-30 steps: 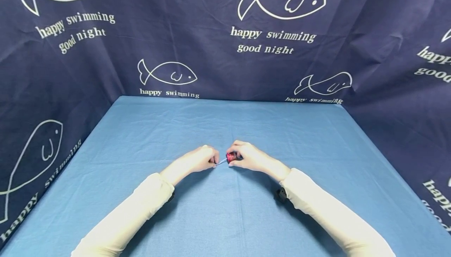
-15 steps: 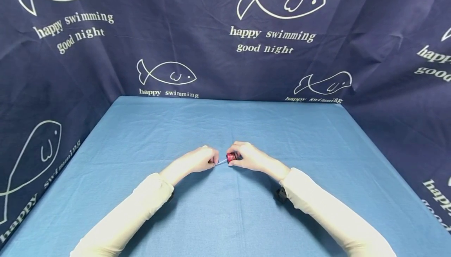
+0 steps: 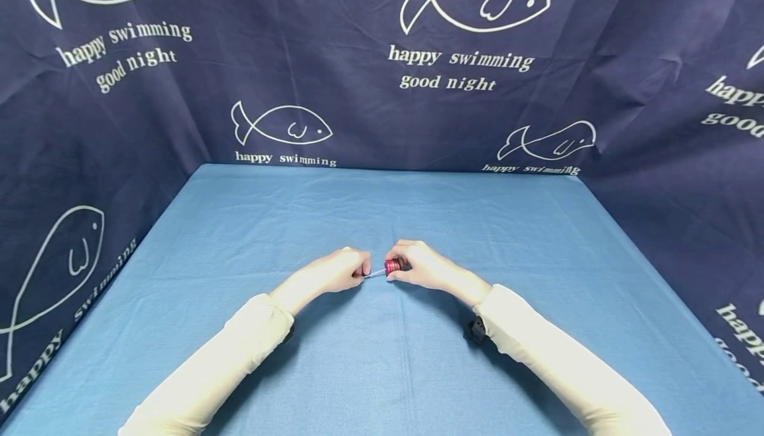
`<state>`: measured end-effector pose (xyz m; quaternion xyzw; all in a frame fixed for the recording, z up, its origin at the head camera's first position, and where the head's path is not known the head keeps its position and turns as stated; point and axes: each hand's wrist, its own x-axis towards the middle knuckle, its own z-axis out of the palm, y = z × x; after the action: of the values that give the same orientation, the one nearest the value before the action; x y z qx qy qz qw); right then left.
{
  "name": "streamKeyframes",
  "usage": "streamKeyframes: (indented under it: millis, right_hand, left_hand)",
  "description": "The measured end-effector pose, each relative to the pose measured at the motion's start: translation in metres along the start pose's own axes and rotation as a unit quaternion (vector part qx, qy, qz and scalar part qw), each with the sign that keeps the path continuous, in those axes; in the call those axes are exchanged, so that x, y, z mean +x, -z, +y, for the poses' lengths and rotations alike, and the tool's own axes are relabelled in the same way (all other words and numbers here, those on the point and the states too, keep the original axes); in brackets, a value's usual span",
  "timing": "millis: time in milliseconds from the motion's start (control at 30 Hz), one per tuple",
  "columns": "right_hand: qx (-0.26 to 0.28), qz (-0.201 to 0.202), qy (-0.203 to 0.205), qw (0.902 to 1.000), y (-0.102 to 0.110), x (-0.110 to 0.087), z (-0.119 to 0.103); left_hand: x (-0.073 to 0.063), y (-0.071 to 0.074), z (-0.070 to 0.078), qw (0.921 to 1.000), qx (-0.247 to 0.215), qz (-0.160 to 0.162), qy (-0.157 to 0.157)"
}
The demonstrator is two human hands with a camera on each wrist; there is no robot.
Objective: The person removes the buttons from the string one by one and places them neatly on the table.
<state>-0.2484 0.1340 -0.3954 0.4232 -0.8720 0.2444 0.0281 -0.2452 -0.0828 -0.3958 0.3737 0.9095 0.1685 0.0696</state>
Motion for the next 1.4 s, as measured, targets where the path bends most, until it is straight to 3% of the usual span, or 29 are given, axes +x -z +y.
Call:
streamKeyframes:
  millis: [500, 1133, 1400]
  right_hand:
    - [0.055, -0.008, -0.034, 0.9979, 0.003, -0.001, 0.0]
    - [0.038, 0.023, -0.032, 0.9985, 0.009, -0.004, 0.006]
    - [0.043, 0.028, -0.037, 0.998, 0.013, -0.004, 0.004]
  left_hand:
    - [-0.001, 0.0, -0.001, 1.0, -0.009, -0.002, 0.003]
    - [-0.001, 0.001, -0.002, 0.9998, -0.017, -0.006, 0.011]
    - [-0.002, 0.003, -0.005, 0.9991, -0.009, 0.04, -0.015]
